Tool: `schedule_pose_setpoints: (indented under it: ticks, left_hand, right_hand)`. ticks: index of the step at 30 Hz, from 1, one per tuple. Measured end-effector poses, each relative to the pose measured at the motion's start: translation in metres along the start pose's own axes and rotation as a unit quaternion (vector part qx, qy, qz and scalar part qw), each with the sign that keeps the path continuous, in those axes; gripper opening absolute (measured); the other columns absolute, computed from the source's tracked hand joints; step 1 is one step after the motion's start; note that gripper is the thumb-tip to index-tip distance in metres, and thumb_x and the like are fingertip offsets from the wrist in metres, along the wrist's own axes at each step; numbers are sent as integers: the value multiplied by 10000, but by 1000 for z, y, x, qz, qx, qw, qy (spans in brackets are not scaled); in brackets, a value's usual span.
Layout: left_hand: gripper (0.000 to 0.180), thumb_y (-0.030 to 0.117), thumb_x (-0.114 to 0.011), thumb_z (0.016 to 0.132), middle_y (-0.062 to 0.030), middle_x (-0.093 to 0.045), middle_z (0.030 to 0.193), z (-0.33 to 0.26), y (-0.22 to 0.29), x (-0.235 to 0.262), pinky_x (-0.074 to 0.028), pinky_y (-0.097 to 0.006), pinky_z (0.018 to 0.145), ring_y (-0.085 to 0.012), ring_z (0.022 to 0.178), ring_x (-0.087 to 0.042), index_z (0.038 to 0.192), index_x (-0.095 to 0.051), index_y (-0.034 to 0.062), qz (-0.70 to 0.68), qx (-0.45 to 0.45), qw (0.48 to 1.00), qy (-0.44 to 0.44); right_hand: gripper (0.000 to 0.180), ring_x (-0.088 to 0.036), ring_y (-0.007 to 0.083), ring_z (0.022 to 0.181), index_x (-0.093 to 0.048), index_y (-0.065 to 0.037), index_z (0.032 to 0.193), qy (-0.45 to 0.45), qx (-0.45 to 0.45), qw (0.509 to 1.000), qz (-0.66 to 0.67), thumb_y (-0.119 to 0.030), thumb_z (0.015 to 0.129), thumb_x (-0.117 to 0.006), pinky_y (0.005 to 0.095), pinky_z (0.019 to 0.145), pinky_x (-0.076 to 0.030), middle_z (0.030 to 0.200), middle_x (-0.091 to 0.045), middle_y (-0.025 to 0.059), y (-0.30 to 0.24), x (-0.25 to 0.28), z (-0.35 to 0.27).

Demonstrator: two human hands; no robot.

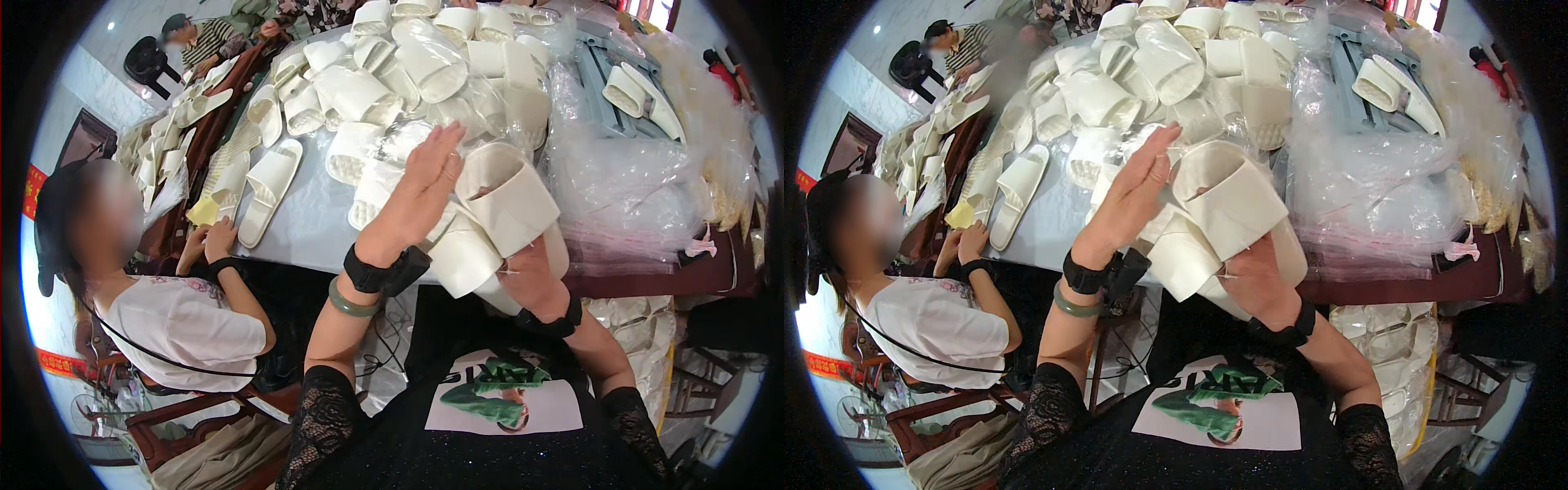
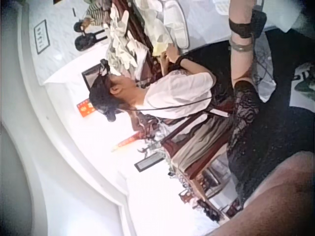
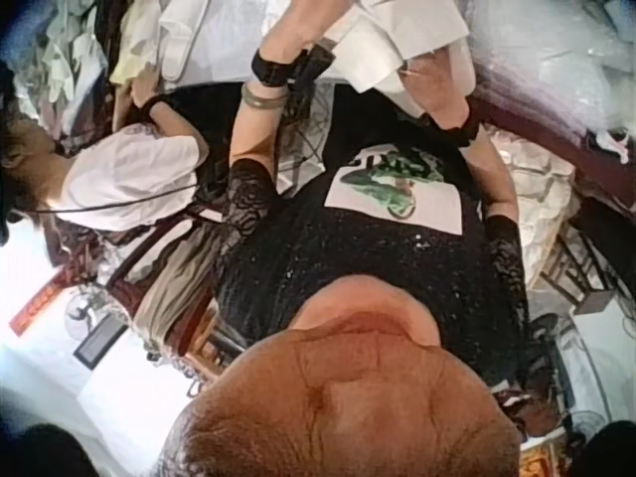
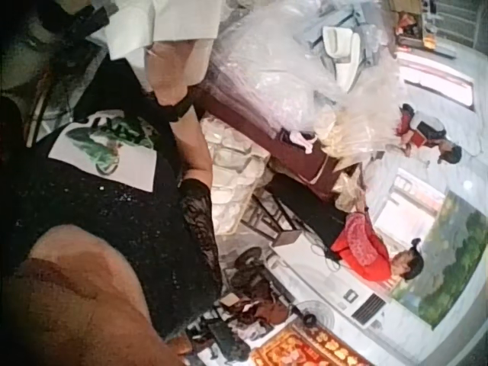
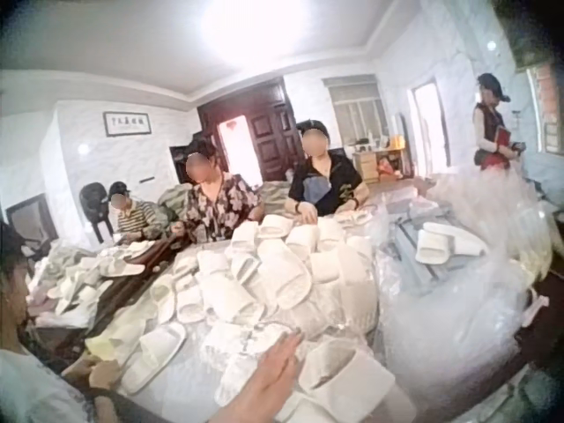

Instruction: Packing white slippers into clear plastic bags and placing them in a yellow crate.

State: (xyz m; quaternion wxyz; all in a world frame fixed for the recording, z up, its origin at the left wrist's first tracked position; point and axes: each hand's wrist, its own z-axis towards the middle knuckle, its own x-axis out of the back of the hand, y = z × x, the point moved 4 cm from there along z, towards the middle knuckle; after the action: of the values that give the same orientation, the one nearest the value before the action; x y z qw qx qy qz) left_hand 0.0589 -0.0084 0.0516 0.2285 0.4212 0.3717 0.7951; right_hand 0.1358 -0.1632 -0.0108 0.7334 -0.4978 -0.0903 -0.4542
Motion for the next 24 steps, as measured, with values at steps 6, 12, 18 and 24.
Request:
schedule_pose_setpoints:
  ticks: [6,12,18,24]
  left_hand:
    - [412,212,-350,1027,-145,-406,1431,6,15,-7,-227,-355,1122,-264,1376,-302,1393,-396,29,-7,-68,998,16]
    - [410,190,-367,1019,-156,-411,1423,14,10,-4,-156,-403,1131,-314,1380,-284,1380,-375,-3,-140,-47,987,58]
    - [480,129,-383,992,-103,-290,1514,-16,18,-25,-37,-488,1131,-282,1450,-118,1461,-279,106,149,-62,964,-212]
    - [526,78,-457,938,-135,-266,1520,-27,22,-33,-38,-510,1125,-306,1447,-124,1441,-304,84,236,-94,954,-159]
  right_hand:
    - [622,-406,336,1282,-500,-58,1315,-28,60,993,-95,-181,731,-674,467,1101,-249,1356,-482,129,-3,-5,-7]
    - [627,-359,340,1321,-518,-61,1303,-86,71,990,-87,-41,691,-654,441,1109,-238,1364,-473,131,-16,-18,-20]
    - [595,-355,374,1316,-493,-53,1323,5,29,999,-20,-165,763,-657,462,1116,-216,1392,-435,179,19,-9,-9]
    - [522,-404,381,1278,-527,-33,1285,69,54,995,-56,-91,781,-648,476,1092,-245,1324,-499,187,28,-9,6]
